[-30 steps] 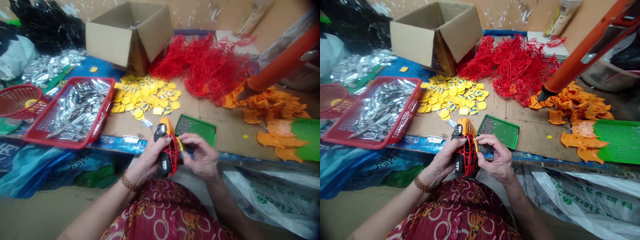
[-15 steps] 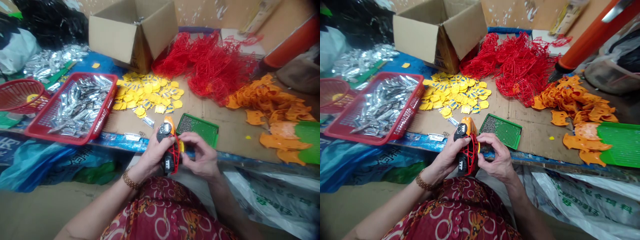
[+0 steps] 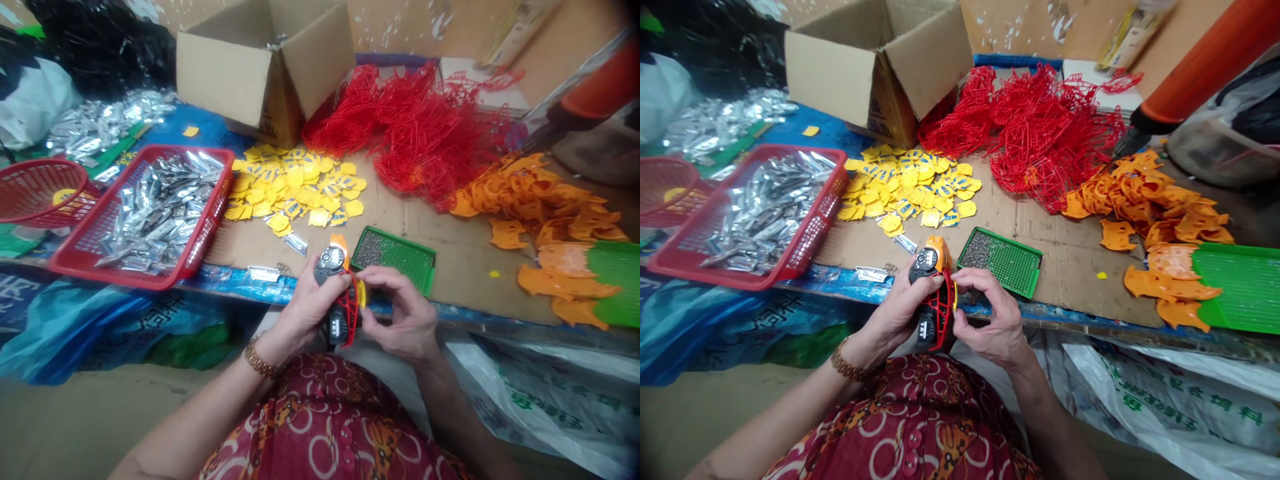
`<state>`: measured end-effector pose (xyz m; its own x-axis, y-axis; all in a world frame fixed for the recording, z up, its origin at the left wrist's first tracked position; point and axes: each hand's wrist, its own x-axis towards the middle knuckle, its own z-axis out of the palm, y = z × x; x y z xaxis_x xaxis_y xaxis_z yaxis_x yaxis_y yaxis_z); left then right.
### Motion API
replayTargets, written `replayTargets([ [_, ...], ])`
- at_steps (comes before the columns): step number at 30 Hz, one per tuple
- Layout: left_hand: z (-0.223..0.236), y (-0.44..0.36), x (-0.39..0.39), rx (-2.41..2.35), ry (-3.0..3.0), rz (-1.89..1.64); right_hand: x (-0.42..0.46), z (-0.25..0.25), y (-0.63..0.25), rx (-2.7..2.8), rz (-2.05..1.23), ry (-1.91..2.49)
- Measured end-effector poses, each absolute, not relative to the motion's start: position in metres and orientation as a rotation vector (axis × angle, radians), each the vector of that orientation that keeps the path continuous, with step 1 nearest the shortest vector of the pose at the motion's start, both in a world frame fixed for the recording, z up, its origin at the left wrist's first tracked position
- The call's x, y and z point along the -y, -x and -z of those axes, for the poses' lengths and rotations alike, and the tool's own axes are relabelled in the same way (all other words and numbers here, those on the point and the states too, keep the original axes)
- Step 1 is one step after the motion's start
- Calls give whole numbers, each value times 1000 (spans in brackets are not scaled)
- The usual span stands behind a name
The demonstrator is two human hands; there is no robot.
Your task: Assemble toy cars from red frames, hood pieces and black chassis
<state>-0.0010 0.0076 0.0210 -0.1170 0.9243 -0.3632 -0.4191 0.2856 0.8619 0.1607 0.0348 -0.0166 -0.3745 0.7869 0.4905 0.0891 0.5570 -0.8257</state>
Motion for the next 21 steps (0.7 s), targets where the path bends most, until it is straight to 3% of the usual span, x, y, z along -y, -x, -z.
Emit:
replayTargets([
  [21,-21,4,-8,-1220,-657,-1208,-37,6,-158,1912,-766,675],
])
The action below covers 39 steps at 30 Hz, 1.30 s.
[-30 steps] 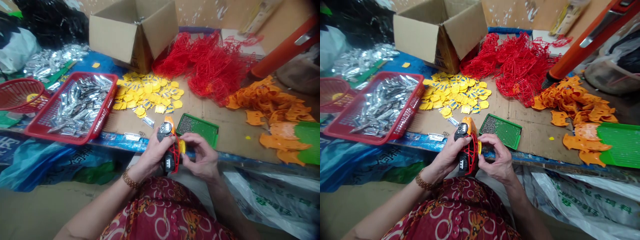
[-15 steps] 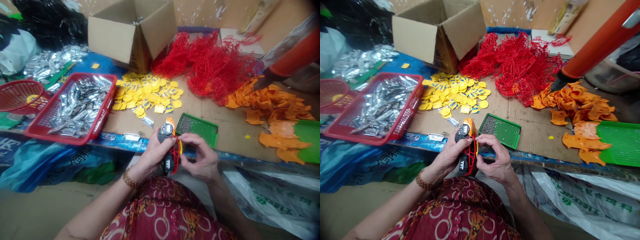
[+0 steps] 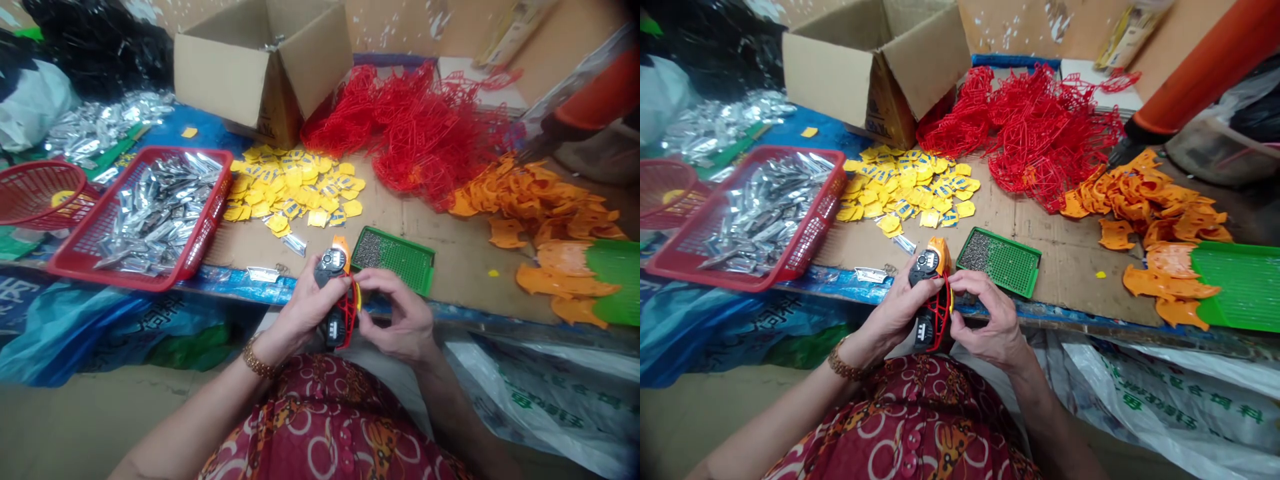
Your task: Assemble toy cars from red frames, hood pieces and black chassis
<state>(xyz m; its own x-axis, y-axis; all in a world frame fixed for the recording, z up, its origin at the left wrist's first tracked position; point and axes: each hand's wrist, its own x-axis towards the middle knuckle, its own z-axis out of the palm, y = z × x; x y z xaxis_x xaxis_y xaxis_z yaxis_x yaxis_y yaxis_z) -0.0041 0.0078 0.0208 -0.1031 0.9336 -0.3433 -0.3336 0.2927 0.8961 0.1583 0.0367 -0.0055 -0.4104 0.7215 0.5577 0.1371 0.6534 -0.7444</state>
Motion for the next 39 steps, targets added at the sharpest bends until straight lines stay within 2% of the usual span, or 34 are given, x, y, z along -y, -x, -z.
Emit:
replayTargets([
  [15,-17,3,-6,-1167,-595,-1284,-25,7,-148,1863,-654,726],
  [22,-12,0,-4,-1138,-506,-1397,-11,8,-135,1903,-458,792],
  [39,-16,1,-4,-1154,-359,-1527,-2,10,-125,1974,-532,716],
])
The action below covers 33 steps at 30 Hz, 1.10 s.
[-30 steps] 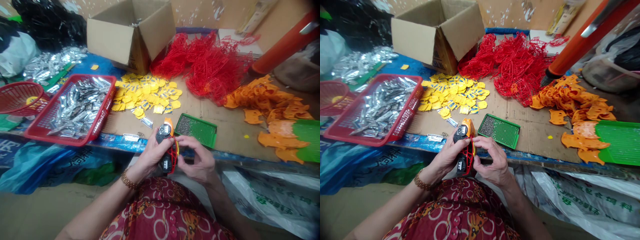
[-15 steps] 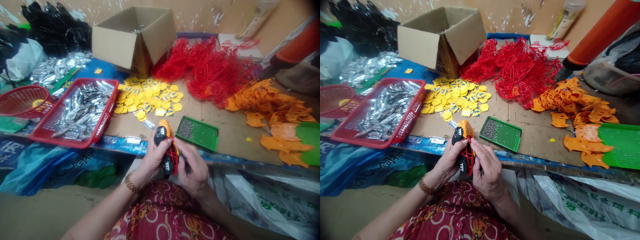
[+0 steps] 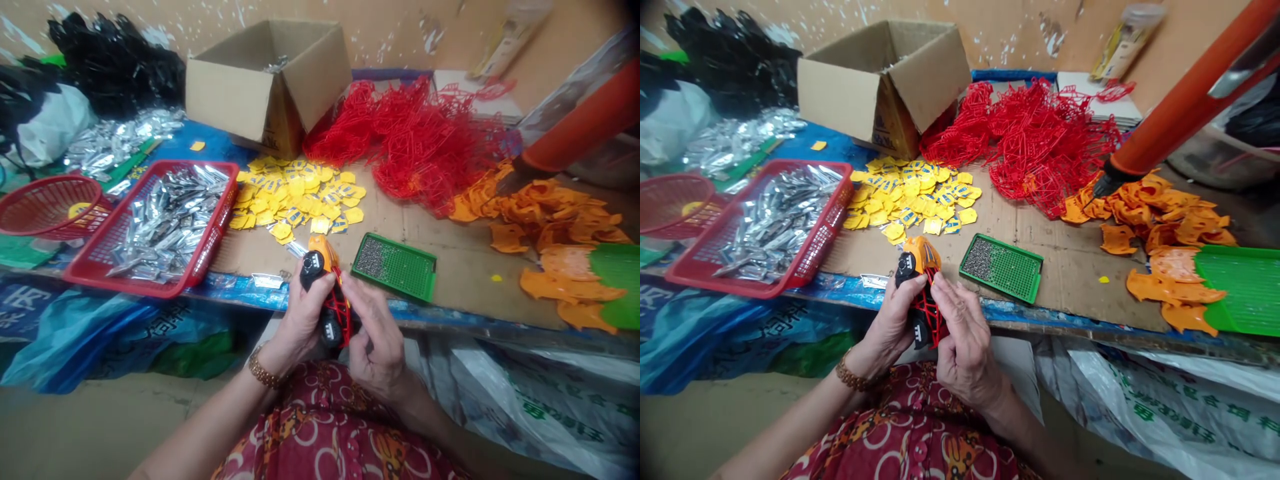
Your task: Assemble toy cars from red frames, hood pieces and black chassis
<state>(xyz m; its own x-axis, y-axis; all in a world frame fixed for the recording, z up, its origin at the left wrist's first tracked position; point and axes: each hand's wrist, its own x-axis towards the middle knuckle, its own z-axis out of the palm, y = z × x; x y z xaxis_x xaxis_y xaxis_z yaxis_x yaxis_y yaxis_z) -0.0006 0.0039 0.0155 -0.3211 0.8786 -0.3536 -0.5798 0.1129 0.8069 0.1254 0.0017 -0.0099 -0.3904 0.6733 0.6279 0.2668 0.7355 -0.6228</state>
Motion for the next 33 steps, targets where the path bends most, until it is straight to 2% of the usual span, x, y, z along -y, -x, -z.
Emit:
replayTargets([
  [8,-16,10,-1,-891,-266,-1440,8,0,-121,1974,-588,785],
  [13,-6,20,3,-822,-258,-1373,6,-10,-128,1711,-992,841],
  [19,1,26,5,-747,-310,-1301,-12,-9,-127,1543,-1172,1020],
  [26,5,28,8,-818,-359,-1285,-19,-5,-121,1167,-1778,1034],
  [33,2,30,12,-820,-475,-1298,-24,-10,-125,1049,-1943,1090],
])
